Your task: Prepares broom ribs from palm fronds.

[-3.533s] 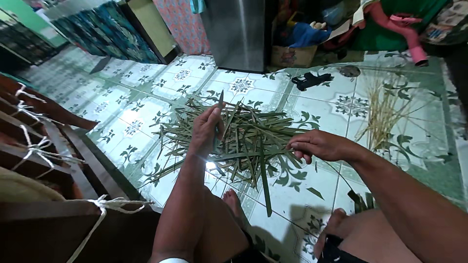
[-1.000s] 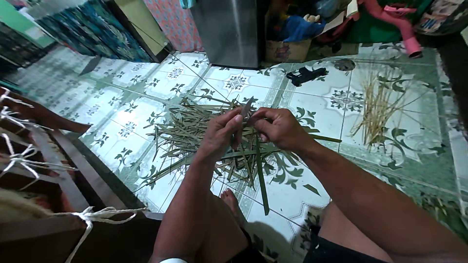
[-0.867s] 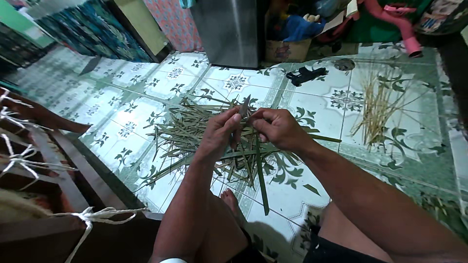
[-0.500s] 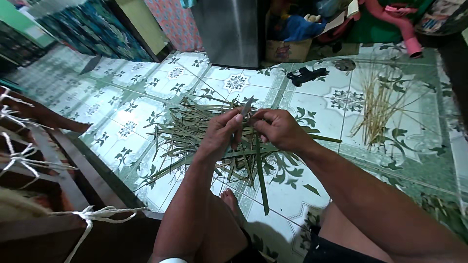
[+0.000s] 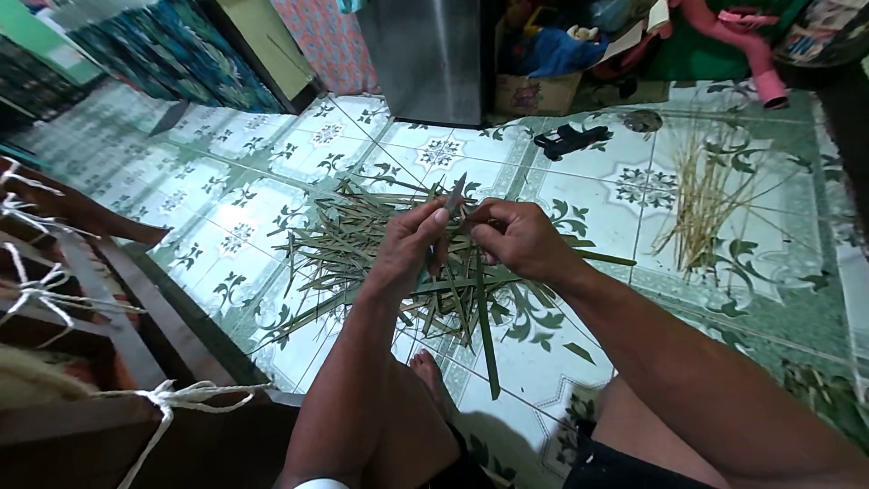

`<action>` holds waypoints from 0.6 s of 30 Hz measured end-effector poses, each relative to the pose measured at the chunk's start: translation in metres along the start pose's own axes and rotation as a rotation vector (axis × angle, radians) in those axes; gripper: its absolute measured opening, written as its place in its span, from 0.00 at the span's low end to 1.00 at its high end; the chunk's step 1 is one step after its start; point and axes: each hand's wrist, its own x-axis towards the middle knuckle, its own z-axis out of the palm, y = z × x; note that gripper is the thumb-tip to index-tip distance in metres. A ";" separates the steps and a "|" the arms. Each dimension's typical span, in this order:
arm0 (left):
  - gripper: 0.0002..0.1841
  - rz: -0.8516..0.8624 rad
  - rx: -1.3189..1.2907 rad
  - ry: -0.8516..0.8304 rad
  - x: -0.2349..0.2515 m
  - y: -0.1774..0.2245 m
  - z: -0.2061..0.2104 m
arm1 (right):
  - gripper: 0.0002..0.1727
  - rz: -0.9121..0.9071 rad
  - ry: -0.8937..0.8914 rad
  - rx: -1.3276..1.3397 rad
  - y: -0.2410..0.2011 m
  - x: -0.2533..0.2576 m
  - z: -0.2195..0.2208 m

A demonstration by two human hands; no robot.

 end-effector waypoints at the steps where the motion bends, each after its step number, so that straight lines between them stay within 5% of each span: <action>1: 0.18 0.003 0.001 0.000 0.000 0.000 0.000 | 0.07 0.001 0.002 0.001 0.000 0.000 0.000; 18: 0.19 0.030 0.018 0.024 0.001 0.002 0.000 | 0.10 -0.023 -0.009 -0.069 0.002 0.000 -0.001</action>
